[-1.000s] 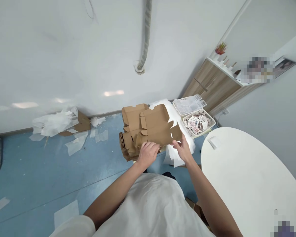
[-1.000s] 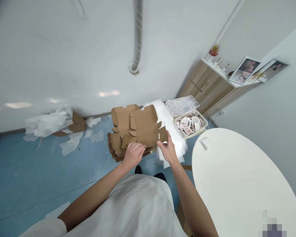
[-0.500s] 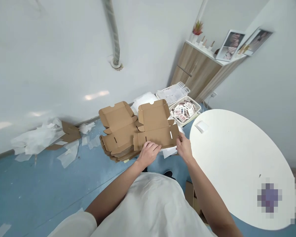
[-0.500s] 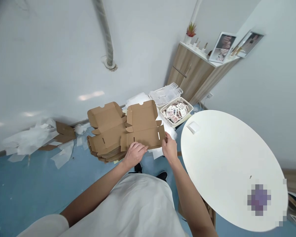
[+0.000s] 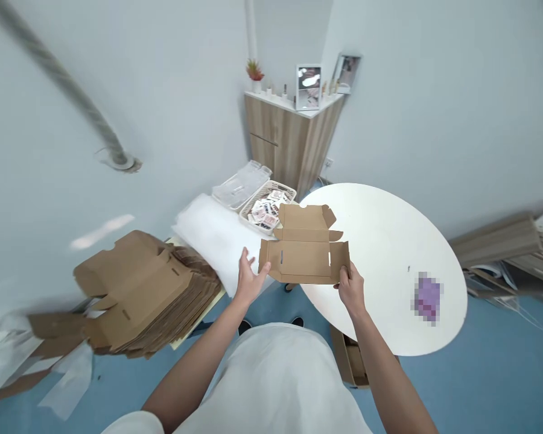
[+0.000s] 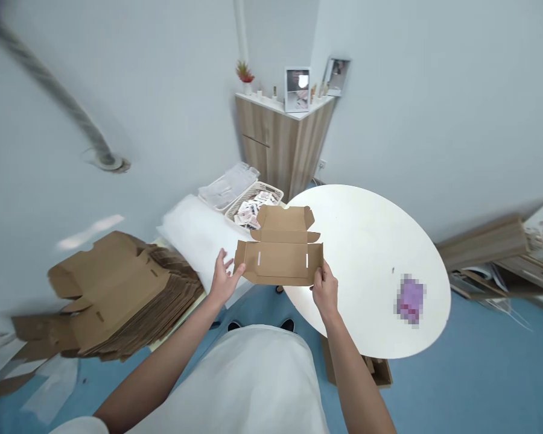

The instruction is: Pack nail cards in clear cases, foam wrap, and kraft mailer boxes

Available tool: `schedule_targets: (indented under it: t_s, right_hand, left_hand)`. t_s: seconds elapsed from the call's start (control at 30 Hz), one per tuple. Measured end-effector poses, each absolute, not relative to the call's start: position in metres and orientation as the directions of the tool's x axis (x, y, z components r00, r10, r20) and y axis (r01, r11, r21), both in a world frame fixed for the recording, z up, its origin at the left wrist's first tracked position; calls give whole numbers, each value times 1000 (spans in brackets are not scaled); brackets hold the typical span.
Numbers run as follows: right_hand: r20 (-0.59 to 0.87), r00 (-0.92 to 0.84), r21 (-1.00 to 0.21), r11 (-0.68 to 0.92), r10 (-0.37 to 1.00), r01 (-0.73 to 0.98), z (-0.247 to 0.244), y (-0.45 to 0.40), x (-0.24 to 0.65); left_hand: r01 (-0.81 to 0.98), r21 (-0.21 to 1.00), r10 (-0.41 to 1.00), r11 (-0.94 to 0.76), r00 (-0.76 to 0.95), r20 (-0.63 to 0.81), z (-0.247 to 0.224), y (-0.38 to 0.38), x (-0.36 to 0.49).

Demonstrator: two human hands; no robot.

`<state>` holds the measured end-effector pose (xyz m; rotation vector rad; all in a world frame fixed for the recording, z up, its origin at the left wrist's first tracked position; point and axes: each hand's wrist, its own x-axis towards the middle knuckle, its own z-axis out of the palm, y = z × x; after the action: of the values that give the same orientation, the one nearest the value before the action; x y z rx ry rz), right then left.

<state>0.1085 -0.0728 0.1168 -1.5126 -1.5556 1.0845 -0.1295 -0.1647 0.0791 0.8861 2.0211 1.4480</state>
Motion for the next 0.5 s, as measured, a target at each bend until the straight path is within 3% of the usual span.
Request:
schedule_targets:
  t_s: [0.1,0.2,0.4,0.5]
  right_hand:
    - [-78,28,-917,-83,997,389,106,-72,146]
    - [-113,113,-910,-149,987,387,92,-75,176]
    - [-134,268,-894,-233,954,383,66,-84,214]
    - [-152,326,-908,-262,933,326,58,-90,219]
  left_hand:
    - [65,976,861,207,-486,-150,67,-136,-101]
    - [90,978,921,187,-362,-143,61,-115,-75]
    - [508,837,963,205,-258,-80,59,-93,-45]
    - [612,773,981,169,-176,-75,53,-85,-42]
